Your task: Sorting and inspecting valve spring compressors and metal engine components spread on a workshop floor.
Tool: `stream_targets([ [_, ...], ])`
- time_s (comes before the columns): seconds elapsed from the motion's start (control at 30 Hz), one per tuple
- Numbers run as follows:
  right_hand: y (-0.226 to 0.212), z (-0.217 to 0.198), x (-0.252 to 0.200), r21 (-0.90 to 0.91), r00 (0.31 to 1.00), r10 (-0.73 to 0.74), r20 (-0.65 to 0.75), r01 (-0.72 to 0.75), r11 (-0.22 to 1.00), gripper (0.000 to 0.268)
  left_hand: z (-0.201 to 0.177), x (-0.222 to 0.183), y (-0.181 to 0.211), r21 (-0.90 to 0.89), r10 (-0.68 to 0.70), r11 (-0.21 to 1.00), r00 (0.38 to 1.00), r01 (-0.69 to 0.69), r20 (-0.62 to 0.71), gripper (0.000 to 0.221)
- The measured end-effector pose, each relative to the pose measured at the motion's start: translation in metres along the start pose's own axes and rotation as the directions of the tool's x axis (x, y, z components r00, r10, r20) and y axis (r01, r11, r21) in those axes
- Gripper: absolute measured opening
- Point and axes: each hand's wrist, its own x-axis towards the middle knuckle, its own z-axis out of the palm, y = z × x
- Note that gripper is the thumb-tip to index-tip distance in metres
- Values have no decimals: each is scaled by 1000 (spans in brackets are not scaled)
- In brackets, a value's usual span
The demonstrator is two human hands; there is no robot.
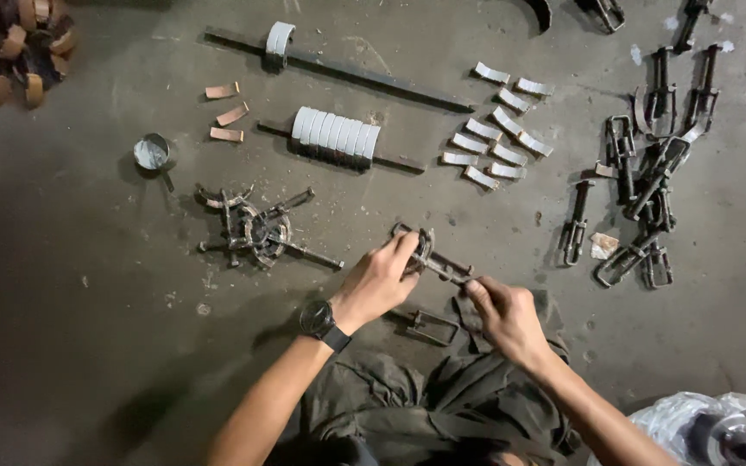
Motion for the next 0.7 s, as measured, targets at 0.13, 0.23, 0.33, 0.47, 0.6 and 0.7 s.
stream_targets([
  [0.13,-23,-1,-14,-514,789,-596,-147,454,728,28,2,5,7,-201,-301,922,939,332,167,55],
  [0.23,-5,4,-13,-319,885,-420,-200,346,882,22,5,0,12,-195,-136,970,989,143,49,57],
  [0.33,13,5,-11,-212,915,-349,-201,308,928,25,-3,2,23,-79,-1,997,999,-3,-50,60],
  [0.47,27,11,-4,91,986,-76,-151,90,992,33,0,6,6,31,127,992,989,-125,-71,59],
  [0.6,43,18,-5,208,993,1,-122,25,978,37,-8,9,5,61,105,992,989,-111,105,56],
  [0.7,55,23,-18,318,994,-5,-110,40,947,37,-25,7,29,81,150,984,985,-156,80,59],
])
